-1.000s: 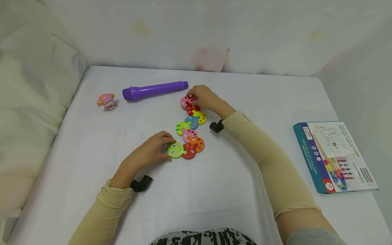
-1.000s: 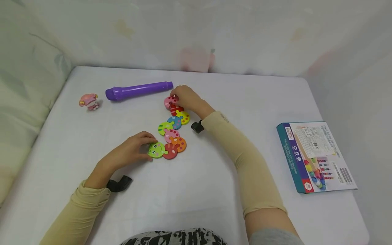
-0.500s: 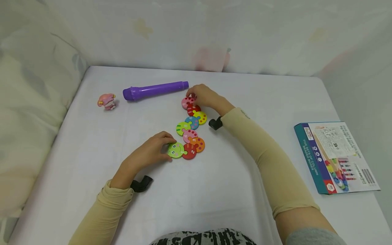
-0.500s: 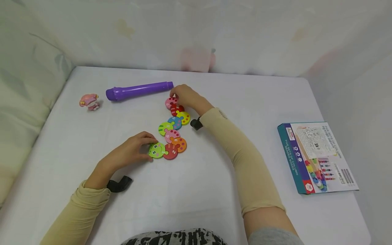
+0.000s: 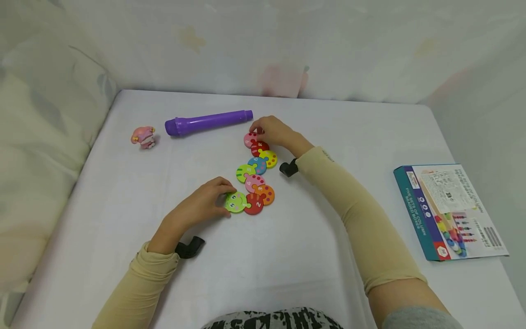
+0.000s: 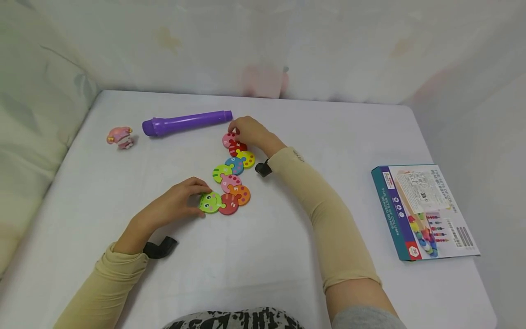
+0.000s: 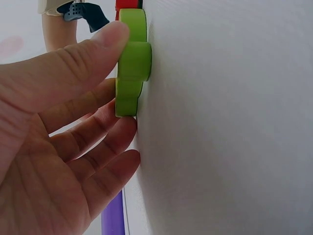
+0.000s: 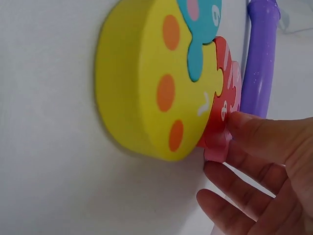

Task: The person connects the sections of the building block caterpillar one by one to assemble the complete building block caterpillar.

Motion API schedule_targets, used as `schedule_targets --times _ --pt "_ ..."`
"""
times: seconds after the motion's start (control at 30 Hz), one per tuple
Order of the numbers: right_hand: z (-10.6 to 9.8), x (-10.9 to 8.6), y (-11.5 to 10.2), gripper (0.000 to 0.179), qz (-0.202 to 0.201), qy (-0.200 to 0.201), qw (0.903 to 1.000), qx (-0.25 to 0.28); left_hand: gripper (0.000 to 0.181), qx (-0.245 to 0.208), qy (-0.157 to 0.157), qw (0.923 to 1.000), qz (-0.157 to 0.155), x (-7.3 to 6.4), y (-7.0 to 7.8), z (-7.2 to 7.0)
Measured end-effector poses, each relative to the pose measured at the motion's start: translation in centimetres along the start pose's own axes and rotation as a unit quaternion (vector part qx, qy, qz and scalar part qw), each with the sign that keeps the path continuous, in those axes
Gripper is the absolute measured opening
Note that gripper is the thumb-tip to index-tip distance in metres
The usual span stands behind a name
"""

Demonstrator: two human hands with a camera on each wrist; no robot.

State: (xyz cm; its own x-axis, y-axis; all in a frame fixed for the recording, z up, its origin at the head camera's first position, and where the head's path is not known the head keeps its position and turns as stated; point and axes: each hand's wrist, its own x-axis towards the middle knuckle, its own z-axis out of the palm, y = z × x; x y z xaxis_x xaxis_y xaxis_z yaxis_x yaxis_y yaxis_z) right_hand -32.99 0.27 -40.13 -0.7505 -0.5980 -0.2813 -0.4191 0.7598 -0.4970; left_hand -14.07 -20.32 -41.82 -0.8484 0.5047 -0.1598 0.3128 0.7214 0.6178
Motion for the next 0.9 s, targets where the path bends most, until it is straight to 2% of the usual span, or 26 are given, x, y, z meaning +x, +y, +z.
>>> schedule_targets --times 0.1,0.23,0.43,0.57,0.67,0.77,0.83,0.9 --pt "0.1 0.0 0.4 0.034 0.008 0.006 0.9999 -0.008 0.055 -0.002 -0.001 1.0 0.002 0.1 -0.1 0.0" --pt "-0.6 -1.4 1.3 0.038 0.013 0.026 0.9993 -0.025 0.055 -0.002 0.0 1.0 0.006 0.3 0.0 0.0" --pt "-2.8 -6.7 3.5 0.041 -0.003 0.056 0.9975 -0.042 0.055 0.001 0.0 1.0 0.002 0.3 -0.3 -0.2" --pt "-3.1 -10.8 5.4 0.043 -0.002 0.061 0.9971 -0.046 0.056 0.004 0.0 0.9999 -0.01 0.2 -0.5 -0.4" --pt "-2.4 -14.0 6.5 0.046 0.03 0.058 0.9966 -0.05 0.057 0.005 -0.004 0.9999 -0.016 0.1 -0.6 -0.4" --pt "-1.2 -16.7 7.1 0.053 0.094 0.058 0.9917 -0.066 0.057 0.005 -0.007 0.9998 -0.017 0.1 -0.7 -0.4" --pt "-0.2 -17.9 7.3 0.059 0.129 0.054 0.9871 -0.079 0.057 0.003 -0.007 0.9998 -0.017 0.0 -0.7 -0.5" --pt "0.8 -18.7 7.4 0.066 0.136 0.042 0.9853 -0.094 0.057 0.001 -0.006 0.9999 -0.016 0.0 -0.8 -0.5"
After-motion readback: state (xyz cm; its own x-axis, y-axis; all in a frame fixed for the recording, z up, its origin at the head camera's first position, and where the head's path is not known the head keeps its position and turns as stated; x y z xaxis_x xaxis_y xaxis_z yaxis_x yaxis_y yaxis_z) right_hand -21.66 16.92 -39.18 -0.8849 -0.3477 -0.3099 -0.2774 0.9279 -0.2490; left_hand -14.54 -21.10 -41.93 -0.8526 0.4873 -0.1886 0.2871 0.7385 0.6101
